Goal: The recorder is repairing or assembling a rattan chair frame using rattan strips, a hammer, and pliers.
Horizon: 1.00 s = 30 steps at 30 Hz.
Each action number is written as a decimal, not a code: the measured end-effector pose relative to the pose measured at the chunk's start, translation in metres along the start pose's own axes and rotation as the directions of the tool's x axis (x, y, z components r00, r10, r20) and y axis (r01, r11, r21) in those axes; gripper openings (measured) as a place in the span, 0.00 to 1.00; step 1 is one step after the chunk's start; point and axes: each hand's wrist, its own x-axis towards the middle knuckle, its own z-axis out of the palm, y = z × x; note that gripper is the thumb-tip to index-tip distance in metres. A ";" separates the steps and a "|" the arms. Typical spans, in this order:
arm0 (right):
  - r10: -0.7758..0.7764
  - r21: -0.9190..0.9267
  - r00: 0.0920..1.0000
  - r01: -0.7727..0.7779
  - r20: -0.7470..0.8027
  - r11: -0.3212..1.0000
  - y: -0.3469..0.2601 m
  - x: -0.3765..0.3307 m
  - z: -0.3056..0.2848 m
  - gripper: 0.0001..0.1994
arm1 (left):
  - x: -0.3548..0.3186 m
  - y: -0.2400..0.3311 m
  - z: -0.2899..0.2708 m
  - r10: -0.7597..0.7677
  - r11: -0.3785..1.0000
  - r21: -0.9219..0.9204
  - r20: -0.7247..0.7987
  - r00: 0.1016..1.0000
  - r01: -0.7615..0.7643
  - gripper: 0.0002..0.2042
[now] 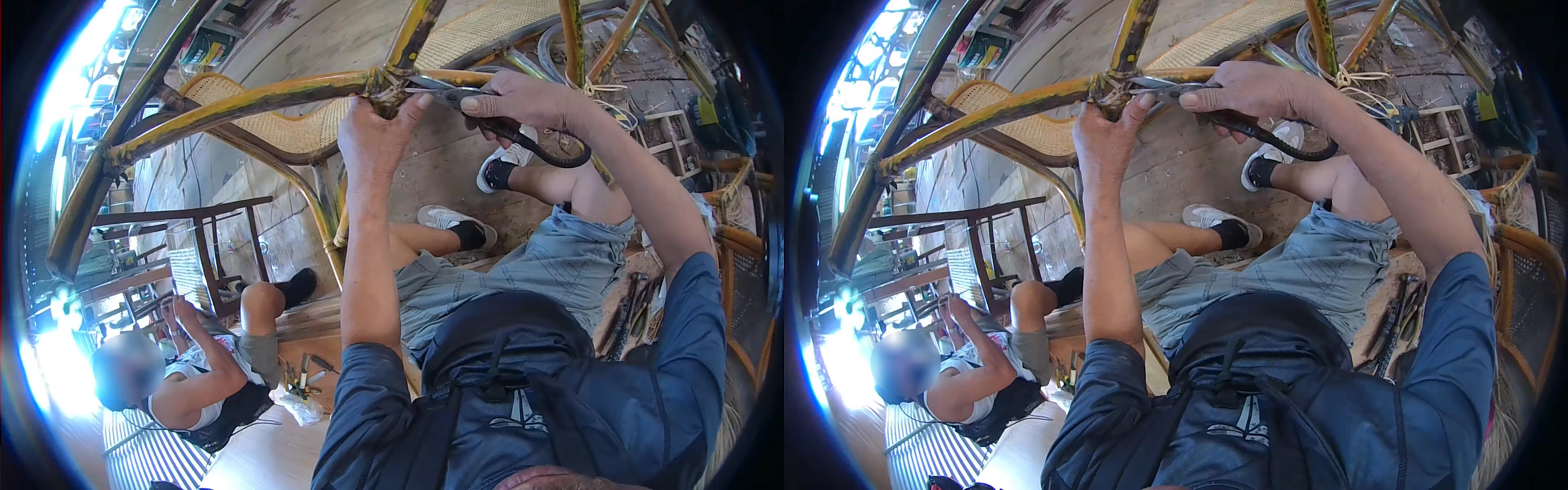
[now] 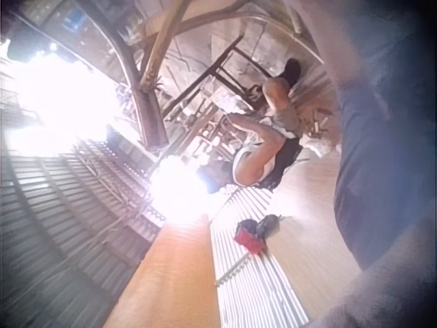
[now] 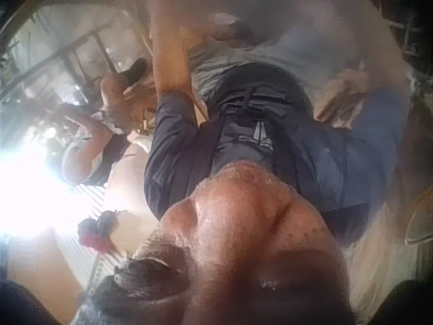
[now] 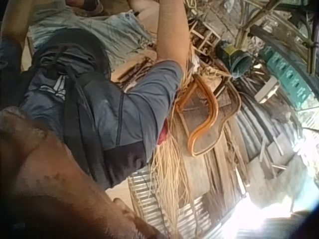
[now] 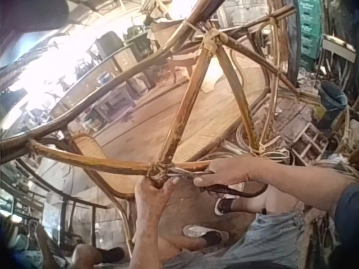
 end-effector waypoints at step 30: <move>-0.259 0.621 0.965 0.228 -0.042 0.750 0.028 0.022 0.061 0.23 | -0.008 -0.004 -0.003 0.043 0.999 -0.008 0.012 0.999 -0.043 0.30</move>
